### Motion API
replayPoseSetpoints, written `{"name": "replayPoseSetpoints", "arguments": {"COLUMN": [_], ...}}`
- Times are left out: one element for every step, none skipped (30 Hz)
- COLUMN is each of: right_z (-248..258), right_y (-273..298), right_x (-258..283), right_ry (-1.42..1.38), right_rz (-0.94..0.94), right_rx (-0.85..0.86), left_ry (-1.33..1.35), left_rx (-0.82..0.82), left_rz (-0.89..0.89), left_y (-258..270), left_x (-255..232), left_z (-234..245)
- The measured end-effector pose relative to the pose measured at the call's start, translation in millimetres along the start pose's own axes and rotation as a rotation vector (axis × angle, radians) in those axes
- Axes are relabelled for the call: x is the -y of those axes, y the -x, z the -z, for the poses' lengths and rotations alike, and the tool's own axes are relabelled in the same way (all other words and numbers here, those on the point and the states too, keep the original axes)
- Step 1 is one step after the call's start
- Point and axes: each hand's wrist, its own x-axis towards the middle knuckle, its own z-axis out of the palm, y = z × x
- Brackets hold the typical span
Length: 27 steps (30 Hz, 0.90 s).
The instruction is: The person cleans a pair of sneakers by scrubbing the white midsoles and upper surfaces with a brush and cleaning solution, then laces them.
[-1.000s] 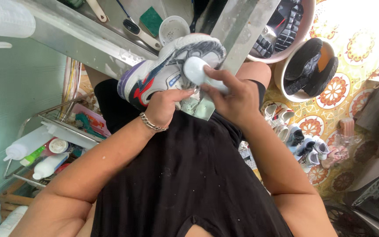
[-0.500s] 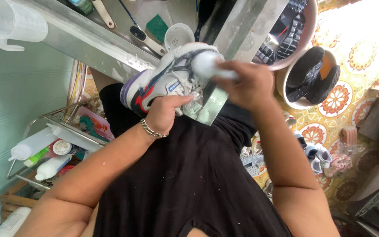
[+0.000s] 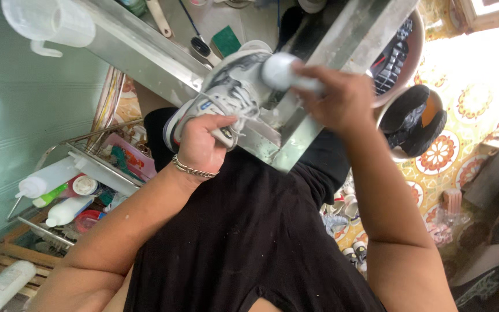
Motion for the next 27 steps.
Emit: {"name": "replayPoseSetpoints", "arguments": {"right_z": [3, 2, 0, -3, -12, -27, -43, -62, -83, -102, -120, -137, -154, -170, -184, -196, -206, -212, -216, -217, -212, -203, -189, -170, -147, -120, -93], "right_y": [-9, -17, -25, -31, -38, -46, -53, -63, -71, -79, -86, -93, -99, -106, -111, -111, -109, -110, -110, -106, -103, -102, -98, -92, -85, -73, -63], "right_x": [-8, -12, -15, -17, -17, -16, -16, -16, -16, -18, -20, -23, -25, -28, -30, -33, -35, -38, -40, -40, -41, -41, -40, -37, -32, -26, -19], "right_ry": [0.099, 0.121, 0.142, 0.164, 0.149, 0.135, 0.121, 0.204, 0.285, 0.380, 0.474, 0.533, 0.565, 0.598, 0.621, 0.640, 0.653, 0.664, 0.668, 0.660, 0.640, 0.606, 0.563, 0.523, 0.472, 0.419, 0.313], "right_rz": [-0.041, -0.052, -0.063, -0.079, -0.131, -0.180, -0.227, -0.164, -0.099, -0.145, -0.193, -0.204, -0.192, -0.179, -0.170, -0.163, -0.160, -0.162, -0.164, -0.167, -0.171, -0.178, -0.200, -0.240, -0.299, -0.358, -0.387], "right_rx": [-0.018, -0.047, -0.077, -0.108, -0.045, 0.023, 0.091, 0.152, 0.211, 0.482, 0.750, 0.930, 0.983, 1.048, 1.076, 1.105, 1.119, 1.123, 1.115, 1.114, 1.100, 1.065, 1.001, 0.911, 0.790, 0.674, 0.514], "left_ry": [0.016, 0.031, 0.074, 0.114, 0.154, 0.174, 0.192, 0.209, 0.203, 0.196, 0.190, 0.193, 0.196, 0.199, 0.190, 0.181, 0.173, 0.175, 0.177, 0.184, 0.191, 0.197, 0.204, 0.204, 0.204, 0.206, 0.203], "left_rx": [-0.028, -0.056, -0.048, -0.038, -0.028, 0.016, 0.060, 0.108, 0.117, 0.125, 0.132, 0.135, 0.139, 0.141, 0.144, 0.146, 0.148, 0.152, 0.156, 0.151, 0.158, 0.168, 0.177, 0.173, 0.168, 0.160, 0.176], "left_rz": [-0.041, -0.084, -0.096, -0.103, -0.110, -0.151, -0.193, -0.233, -0.244, -0.252, -0.260, -0.269, -0.278, -0.285, -0.299, -0.308, -0.317, -0.318, -0.319, -0.317, -0.321, -0.326, -0.330, -0.320, -0.309, -0.296, -0.290], "left_y": [1, 2, 2, 2, 2, 2, 1, 0, 0, 0, 1, 1, 0, 0, -1, -1, -1, -2, -1, 2, 2, 0, 0, -1, -2, 0, 1], "left_x": [-6, -11, -15, -19, -23, -25, -26, -27, -28, -29, -29, -29, -29, -29, -29, -29, -28, -29, -29, -27, -26, -26, -27, -28, -29, -28, -28], "left_z": [-2, -4, -5, -8, -10, -14, -18, -23, -27, -31, -33, -34, -34, -34, -34, -33, -31, -31, -30, -29, -28, -27, -26, -25, -26, -26, -26]}}
